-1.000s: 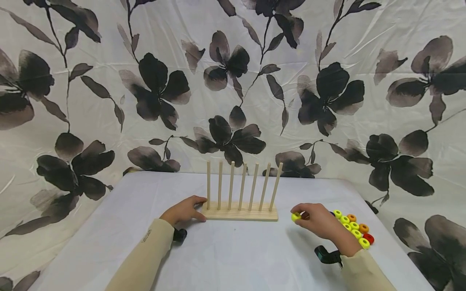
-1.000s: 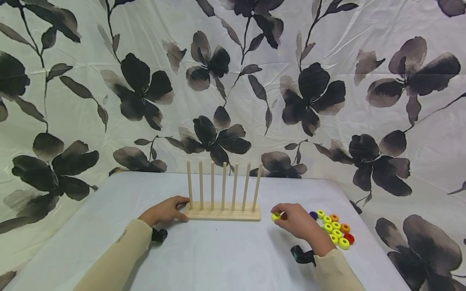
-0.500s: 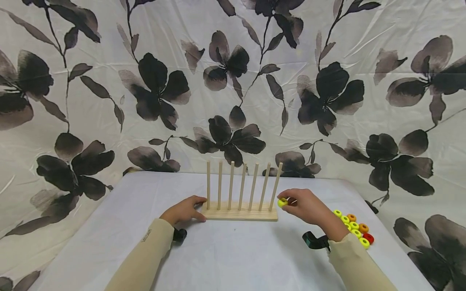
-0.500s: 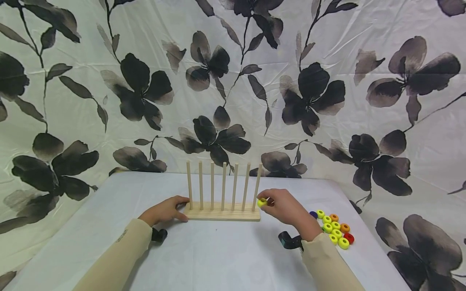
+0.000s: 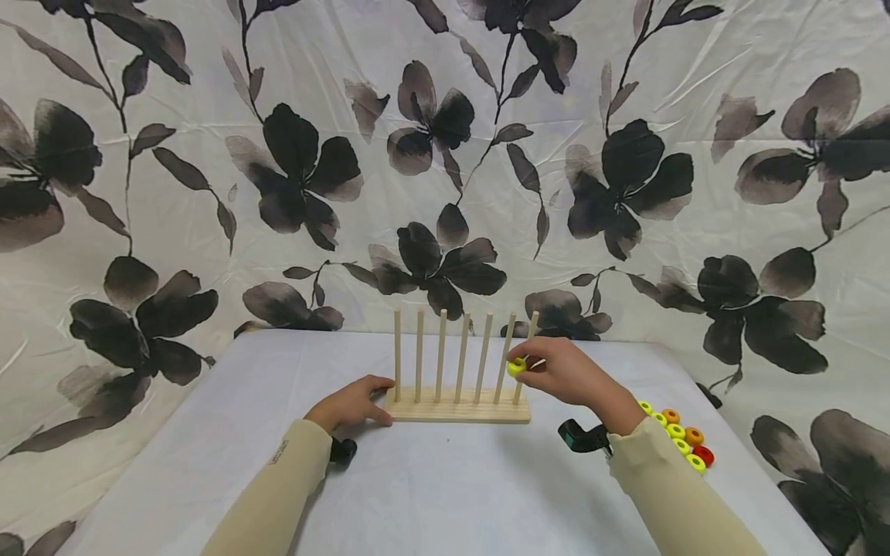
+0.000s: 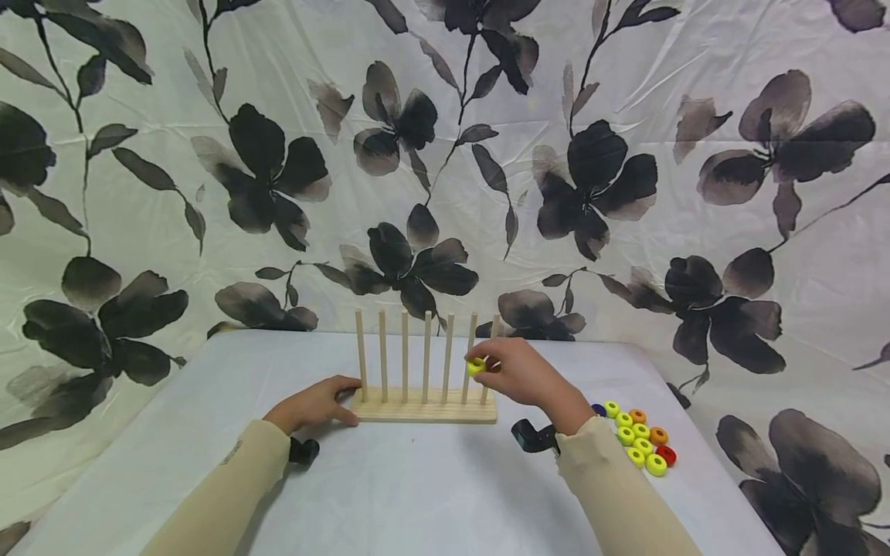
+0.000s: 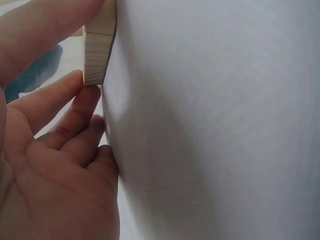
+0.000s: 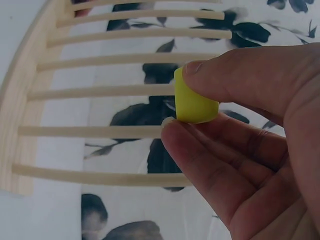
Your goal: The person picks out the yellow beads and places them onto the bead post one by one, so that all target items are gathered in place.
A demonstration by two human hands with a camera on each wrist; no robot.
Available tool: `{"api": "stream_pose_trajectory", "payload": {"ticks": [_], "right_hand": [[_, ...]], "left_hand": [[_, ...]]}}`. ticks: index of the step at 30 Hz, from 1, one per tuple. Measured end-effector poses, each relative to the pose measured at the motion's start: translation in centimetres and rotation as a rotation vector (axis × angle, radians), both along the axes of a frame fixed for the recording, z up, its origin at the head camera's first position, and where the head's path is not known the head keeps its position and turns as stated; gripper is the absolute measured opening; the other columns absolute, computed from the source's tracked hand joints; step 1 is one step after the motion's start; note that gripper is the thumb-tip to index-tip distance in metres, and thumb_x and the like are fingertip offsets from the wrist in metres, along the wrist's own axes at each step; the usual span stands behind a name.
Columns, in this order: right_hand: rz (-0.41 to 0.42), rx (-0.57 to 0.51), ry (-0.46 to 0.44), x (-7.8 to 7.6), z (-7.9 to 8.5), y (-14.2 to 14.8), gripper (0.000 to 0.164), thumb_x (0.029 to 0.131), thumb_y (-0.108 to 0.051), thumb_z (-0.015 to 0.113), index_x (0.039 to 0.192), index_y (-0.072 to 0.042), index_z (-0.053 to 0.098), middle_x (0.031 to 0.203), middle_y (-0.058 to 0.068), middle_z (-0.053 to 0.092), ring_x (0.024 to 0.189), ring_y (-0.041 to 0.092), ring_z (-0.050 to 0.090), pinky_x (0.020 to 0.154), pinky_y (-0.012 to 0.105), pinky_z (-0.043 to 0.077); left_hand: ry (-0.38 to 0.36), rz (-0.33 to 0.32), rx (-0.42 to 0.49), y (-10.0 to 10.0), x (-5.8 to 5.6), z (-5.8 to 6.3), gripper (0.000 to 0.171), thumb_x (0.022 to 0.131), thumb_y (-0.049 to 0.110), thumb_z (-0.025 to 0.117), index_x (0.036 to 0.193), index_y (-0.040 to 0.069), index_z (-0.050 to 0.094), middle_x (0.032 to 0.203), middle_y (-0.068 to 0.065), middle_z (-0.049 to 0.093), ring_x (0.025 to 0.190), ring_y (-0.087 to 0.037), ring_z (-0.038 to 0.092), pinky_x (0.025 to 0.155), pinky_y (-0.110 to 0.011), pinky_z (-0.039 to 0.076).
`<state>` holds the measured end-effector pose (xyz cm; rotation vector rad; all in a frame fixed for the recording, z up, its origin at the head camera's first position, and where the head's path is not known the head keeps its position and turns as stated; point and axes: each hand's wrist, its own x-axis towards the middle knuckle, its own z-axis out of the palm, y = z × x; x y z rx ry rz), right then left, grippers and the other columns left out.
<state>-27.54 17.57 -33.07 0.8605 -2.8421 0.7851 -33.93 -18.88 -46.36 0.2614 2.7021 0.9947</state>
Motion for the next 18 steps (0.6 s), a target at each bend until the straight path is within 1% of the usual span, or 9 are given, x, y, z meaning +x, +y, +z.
{"api": "stream_pose_trajectory", "payload": {"ticks": [4, 8, 14, 18], "right_hand": [[0.002, 0.002, 0.007, -0.2, 0.6, -0.6, 0.025, 0.088, -0.015, 0.07, 0.112, -0.015, 0.07, 0.108, -0.002, 0.068, 0.096, 0.015, 0.066, 0.082, 0.031, 0.059], [0.025, 0.0, 0.01, -0.4, 1.2, -1.3, 0.025, 0.088, -0.016, 0.07, 0.113, -0.017, 0.07, 0.109, -0.001, 0.069, 0.097, 0.015, 0.067, 0.081, 0.031, 0.058], [0.06, -0.003, 0.019, -0.6, 2.3, -2.2, 0.027, 0.09, -0.018, 0.068, 0.116, -0.015, 0.068, 0.11, 0.0, 0.068, 0.099, 0.017, 0.067, 0.081, 0.032, 0.058], [0.072, 0.002, 0.031, -0.6, 2.6, -2.7, 0.027, 0.09, -0.017, 0.069, 0.116, -0.013, 0.069, 0.109, 0.001, 0.069, 0.099, 0.017, 0.067, 0.082, 0.031, 0.059]], "left_hand": [[0.001, 0.003, -0.001, 0.0, 0.1, 0.0, 0.08, 0.07, 0.022, 0.086, 0.14, 0.008, 0.05, 0.149, -0.016, 0.043, 0.142, -0.036, 0.034, 0.117, -0.055, 0.026], [-0.002, 0.003, -0.003, 0.0, 0.1, 0.0, 0.082, 0.07, 0.022, 0.086, 0.141, 0.008, 0.049, 0.149, -0.015, 0.043, 0.142, -0.036, 0.033, 0.117, -0.055, 0.025], [0.008, -0.01, 0.002, 0.0, 0.0, 0.0, 0.084, 0.069, 0.019, 0.086, 0.143, 0.007, 0.047, 0.149, -0.017, 0.042, 0.142, -0.038, 0.032, 0.117, -0.055, 0.025], [0.009, -0.018, -0.004, 0.0, 0.0, -0.1, 0.083, 0.07, 0.019, 0.086, 0.143, 0.007, 0.047, 0.148, -0.016, 0.043, 0.142, -0.037, 0.033, 0.117, -0.055, 0.026]]}}
